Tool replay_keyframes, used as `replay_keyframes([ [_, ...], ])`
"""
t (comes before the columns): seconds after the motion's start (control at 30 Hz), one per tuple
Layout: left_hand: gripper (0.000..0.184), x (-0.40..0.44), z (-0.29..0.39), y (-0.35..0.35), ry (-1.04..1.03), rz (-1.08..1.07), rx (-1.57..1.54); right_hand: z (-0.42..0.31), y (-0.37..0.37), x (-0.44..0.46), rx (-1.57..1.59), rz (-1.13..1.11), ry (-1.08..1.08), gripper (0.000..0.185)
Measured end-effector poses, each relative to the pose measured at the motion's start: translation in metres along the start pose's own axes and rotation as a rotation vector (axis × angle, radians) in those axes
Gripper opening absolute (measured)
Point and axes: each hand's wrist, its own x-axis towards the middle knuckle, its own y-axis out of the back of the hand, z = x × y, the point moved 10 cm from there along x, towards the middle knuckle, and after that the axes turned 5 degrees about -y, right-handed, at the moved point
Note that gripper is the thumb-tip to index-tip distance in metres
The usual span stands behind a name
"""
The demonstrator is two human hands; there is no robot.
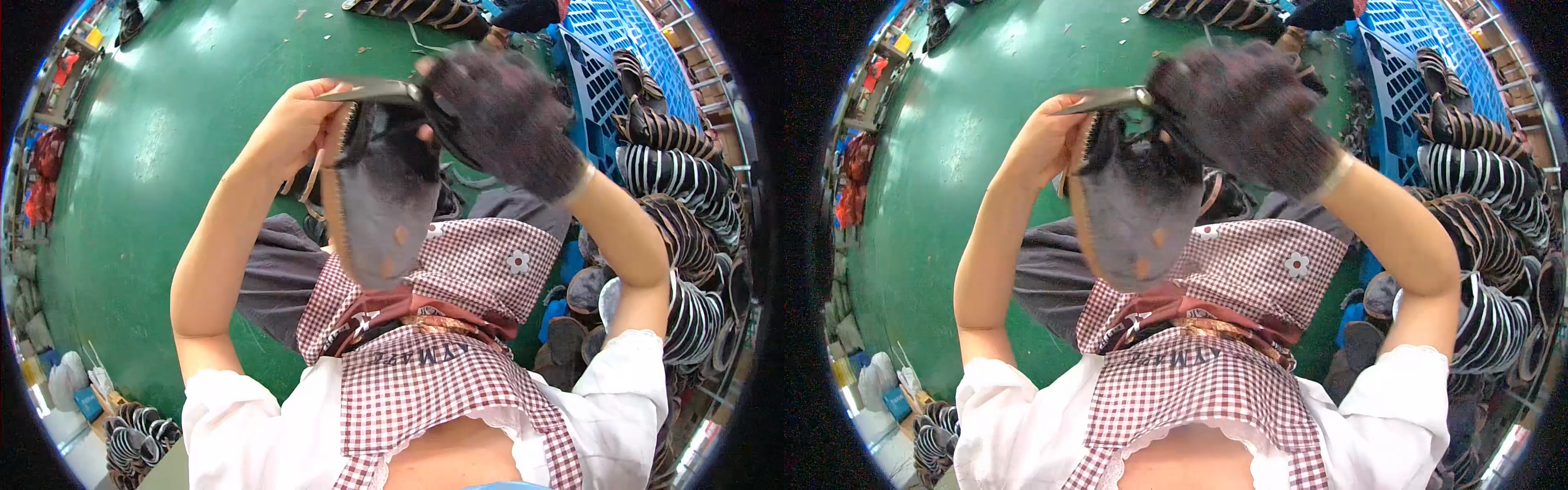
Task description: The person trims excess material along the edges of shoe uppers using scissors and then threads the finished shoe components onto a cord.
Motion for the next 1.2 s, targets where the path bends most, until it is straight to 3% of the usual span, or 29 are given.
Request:
replay_keyframes([
  [0.03, 0.019, 0.001, 0.005, 0.006, -0.041, 0.152, 0.1, 0.001, -0.002, 0.011, 0.046, 0.033, -0.007, 0.038],
  [0.2, 0.031, 0.01, -0.014, 0.035, -0.087, -0.066, 0.077, 0.036, -0.014, 0.047, 0.22, 0.171, -0.045, 0.022],
  [0.27, 0.04, -0.021, -0.025, 0.062, -0.125, 0.19, -0.263, 0.065, -0.043, 0.045, 0.214, -0.02, -0.185, 0.022],
  [0.33, 0.043, -0.053, -0.04, 0.04, -0.143, 0.244, -0.417, 0.079, -0.039, 0.035, 0.229, 0.035, -0.265, 0.02],
  [0.37, 0.046, -0.064, -0.048, 0.035, -0.169, 0.31, -0.578, 0.09, -0.056, 0.034, 0.213, -0.111, -0.335, 0.028],
  [0.4, 0.046, -0.067, -0.061, 0.033, -0.164, 0.314, -0.577, 0.098, -0.073, 0.029, 0.197, -0.258, -0.4, 0.037],
  [0.47, 0.041, -0.072, -0.063, 0.028, -0.369, 0.22, -0.246, 0.095, -0.08, 0.025, 0.224, -0.288, -0.377, 0.04],
  [0.57, 0.032, -0.07, -0.049, 0.029, -0.448, 0.252, -0.256, 0.095, -0.096, 0.02, 0.233, -0.365, -0.39, 0.039],
  [0.63, 0.025, -0.069, -0.015, 0.015, -0.568, 0.223, -0.275, 0.095, -0.098, 0.016, 0.292, -0.295, -0.349, 0.033],
  [0.73, 0.023, -0.061, 0.009, -0.007, -0.524, 0.136, -0.155, 0.094, -0.094, 0.01, 0.327, -0.192, -0.347, 0.028],
  [0.8, 0.023, -0.056, -0.002, -0.004, -0.458, 0.13, -0.107, 0.091, -0.102, 0.0, 0.331, -0.446, -0.458, 0.032],
  [0.87, 0.024, -0.052, -0.01, -0.003, -0.405, 0.215, -0.07, 0.09, -0.105, -0.009, 0.331, -0.461, -0.47, 0.035],
  [0.97, 0.027, -0.04, -0.007, 0.004, -0.474, 0.119, -0.26, 0.087, -0.069, -0.016, 0.244, 0.042, -0.386, 0.044],
  [1.1, 0.03, -0.046, 0.011, 0.013, -0.555, 0.057, -0.396, 0.058, -0.033, -0.048, 0.447, 0.066, -0.366, 0.051],
  [1.17, 0.033, -0.054, 0.013, 0.021, -0.564, 0.081, -0.394, 0.024, -0.005, -0.062, 0.632, 0.315, -0.086, 0.045],
  [1.2, 0.033, -0.057, 0.012, 0.023, -0.561, 0.085, -0.384, 0.017, -0.004, -0.065, 0.641, 0.32, -0.088, 0.045],
])
